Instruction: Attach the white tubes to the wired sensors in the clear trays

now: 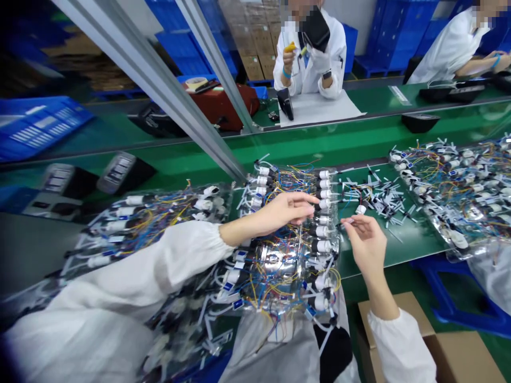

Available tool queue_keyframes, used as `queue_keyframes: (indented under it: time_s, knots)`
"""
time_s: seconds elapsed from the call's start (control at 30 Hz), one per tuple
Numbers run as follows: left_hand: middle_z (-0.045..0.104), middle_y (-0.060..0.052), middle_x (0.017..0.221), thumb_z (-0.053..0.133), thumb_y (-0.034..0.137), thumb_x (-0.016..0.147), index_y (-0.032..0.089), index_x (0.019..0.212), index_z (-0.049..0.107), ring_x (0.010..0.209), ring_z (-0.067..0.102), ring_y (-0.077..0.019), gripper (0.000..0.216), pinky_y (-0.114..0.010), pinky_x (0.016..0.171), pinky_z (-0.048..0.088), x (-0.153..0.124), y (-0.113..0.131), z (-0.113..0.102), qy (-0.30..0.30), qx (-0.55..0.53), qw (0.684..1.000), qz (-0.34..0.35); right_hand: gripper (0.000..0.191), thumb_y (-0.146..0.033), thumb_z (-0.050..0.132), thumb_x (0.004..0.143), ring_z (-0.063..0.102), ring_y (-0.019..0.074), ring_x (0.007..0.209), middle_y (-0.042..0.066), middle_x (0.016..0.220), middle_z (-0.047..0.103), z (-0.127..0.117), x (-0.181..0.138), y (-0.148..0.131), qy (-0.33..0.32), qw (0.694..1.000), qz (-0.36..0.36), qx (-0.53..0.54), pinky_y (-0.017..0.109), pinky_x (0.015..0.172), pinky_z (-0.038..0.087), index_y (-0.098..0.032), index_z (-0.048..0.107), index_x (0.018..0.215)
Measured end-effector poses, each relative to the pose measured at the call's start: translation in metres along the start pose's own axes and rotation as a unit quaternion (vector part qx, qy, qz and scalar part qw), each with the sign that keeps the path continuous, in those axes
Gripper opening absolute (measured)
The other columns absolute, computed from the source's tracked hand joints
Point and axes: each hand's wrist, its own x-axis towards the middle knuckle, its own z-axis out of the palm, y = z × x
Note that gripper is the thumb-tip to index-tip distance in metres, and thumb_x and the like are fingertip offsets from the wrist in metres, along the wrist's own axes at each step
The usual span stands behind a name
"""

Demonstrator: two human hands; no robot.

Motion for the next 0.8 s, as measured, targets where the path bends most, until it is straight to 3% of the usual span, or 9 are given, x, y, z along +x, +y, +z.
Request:
queue_keyframes:
  time_s: [0.13,0.2,0.37,0.5,0.57,0.67,0.73,0.8]
  knots:
    - [0.068,-0.003,0.083,0.085,0.034,0.079,0.015,0.111,0.079,0.067,0.052,-0.0101,0.037,-0.025,0.062,0.038,0.010,-0.009,0.002,0.037,0.004,0.999,-0.014,0.021,-0.034,0.086,0.082,0.077,0.0235,0.088,0.006,0.094,0.078,-0.002,-0.004,0.003,0.034,0.998,-0.010,-0.044,0.042,0.086,0.064,-0.023,0.075,0.095]
    - [0.069,-0.004,0.081,0.082,0.032,0.081,0.014,0.108,0.080,0.066,0.053,-0.0103,0.033,-0.025,0.062,0.038,0.011,-0.011,0.002,0.031,-0.018,0.999,-0.036,0.013,-0.033,0.083,0.084,0.074,0.0224,0.088,0.005,0.094,0.076,-0.003,-0.002,0.004,0.023,0.995,-0.057,-0.074,0.040,0.082,0.062,-0.024,0.078,0.092]
    - [0.069,-0.004,0.084,0.084,0.027,0.077,0.013,0.102,0.077,0.071,0.059,-0.0113,0.029,-0.026,0.068,0.045,0.010,-0.015,0.002,-0.014,-0.003,0.998,-0.055,0.005,-0.024,0.076,0.088,0.069,0.0210,0.086,0.004,0.092,0.073,0.009,0.011,-0.006,-0.065,0.972,-0.178,-0.138,0.038,0.076,0.057,-0.026,0.078,0.093]
    - [0.052,0.006,0.072,0.084,0.022,0.078,0.014,0.113,0.073,0.062,0.048,-0.0081,0.037,-0.024,0.063,0.040,0.010,-0.016,-0.004,-0.029,0.118,0.993,-0.010,0.009,-0.017,0.071,0.091,0.069,0.0192,0.084,0.003,0.093,0.073,0.023,0.016,-0.015,-0.148,0.957,-0.194,-0.159,0.034,0.075,0.055,-0.025,0.072,0.094]
    - [0.050,0.006,0.071,0.081,0.016,0.081,0.016,0.114,0.074,0.061,0.046,-0.0095,0.035,-0.025,0.063,0.040,0.009,-0.017,-0.008,-0.047,0.265,0.963,0.030,0.009,-0.016,0.071,0.092,0.070,0.0188,0.086,0.003,0.093,0.074,0.027,0.016,-0.015,-0.172,0.954,-0.185,-0.163,0.033,0.076,0.055,-0.024,0.069,0.093]
    - [0.062,-0.002,0.090,0.079,0.014,0.086,0.017,0.110,0.077,0.083,0.060,-0.0173,0.024,-0.031,0.079,0.050,0.005,-0.021,-0.015,-0.067,0.455,0.881,0.111,0.009,-0.016,0.072,0.093,0.072,0.0183,0.087,0.002,0.094,0.077,0.031,0.014,-0.012,-0.212,0.947,-0.176,-0.164,0.033,0.080,0.057,-0.025,0.071,0.096]
    - [0.065,-0.008,0.107,0.077,0.018,0.091,0.016,0.108,0.078,0.098,0.064,-0.0218,0.018,-0.034,0.089,0.052,0.002,-0.024,-0.018,-0.070,0.505,0.848,0.145,0.012,-0.016,0.071,0.095,0.073,0.0184,0.089,0.002,0.096,0.079,0.031,0.013,-0.009,-0.245,0.939,-0.185,-0.153,0.034,0.083,0.058,-0.026,0.075,0.100]
    - [0.068,-0.010,0.113,0.077,0.018,0.092,0.015,0.106,0.077,0.101,0.067,-0.0228,0.015,-0.035,0.090,0.054,0.001,-0.024,-0.022,-0.080,0.523,0.834,0.154,0.019,-0.015,0.069,0.097,0.074,0.0185,0.093,0.002,0.101,0.079,0.031,0.014,-0.007,-0.260,0.935,-0.196,-0.138,0.034,0.084,0.059,-0.028,0.078,0.105]
